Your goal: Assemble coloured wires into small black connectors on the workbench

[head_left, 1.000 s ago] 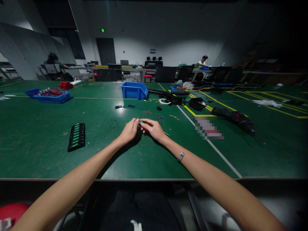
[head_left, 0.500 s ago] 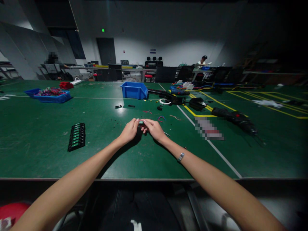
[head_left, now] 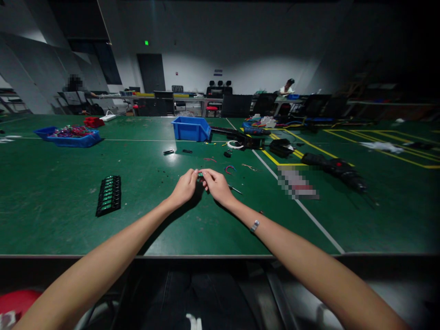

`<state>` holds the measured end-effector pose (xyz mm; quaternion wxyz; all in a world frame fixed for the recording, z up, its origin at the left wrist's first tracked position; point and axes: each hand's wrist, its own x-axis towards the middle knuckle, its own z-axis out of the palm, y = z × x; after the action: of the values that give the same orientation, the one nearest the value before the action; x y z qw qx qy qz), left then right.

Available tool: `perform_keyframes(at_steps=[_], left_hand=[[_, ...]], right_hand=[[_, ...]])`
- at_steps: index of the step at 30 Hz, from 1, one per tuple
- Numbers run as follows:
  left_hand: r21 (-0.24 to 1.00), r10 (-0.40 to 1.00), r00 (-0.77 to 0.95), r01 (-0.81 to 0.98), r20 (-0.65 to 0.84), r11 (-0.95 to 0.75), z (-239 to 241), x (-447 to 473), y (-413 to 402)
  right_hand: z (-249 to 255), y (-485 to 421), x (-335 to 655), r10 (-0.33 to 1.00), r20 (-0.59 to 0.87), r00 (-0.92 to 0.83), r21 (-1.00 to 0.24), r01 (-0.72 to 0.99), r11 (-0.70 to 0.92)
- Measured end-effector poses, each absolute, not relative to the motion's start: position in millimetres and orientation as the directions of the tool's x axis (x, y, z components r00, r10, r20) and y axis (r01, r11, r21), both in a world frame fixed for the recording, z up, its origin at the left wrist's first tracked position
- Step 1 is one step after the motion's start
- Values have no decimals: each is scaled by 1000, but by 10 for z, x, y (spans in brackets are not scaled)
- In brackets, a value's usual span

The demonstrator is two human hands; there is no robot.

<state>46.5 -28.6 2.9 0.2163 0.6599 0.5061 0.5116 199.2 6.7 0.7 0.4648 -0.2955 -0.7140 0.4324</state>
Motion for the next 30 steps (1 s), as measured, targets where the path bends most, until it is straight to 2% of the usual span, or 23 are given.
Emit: perform_keyframes(at_steps=[13, 30], left_hand=[[757, 892, -10, 534, 452, -377, 20, 474, -279], [773, 891, -19, 506, 453, -382, 63, 446, -293]], right_hand=[[2, 67, 1978, 820, 438, -370, -858, 99, 503], [74, 40, 1999, 833, 354, -425, -924, -21, 383]])
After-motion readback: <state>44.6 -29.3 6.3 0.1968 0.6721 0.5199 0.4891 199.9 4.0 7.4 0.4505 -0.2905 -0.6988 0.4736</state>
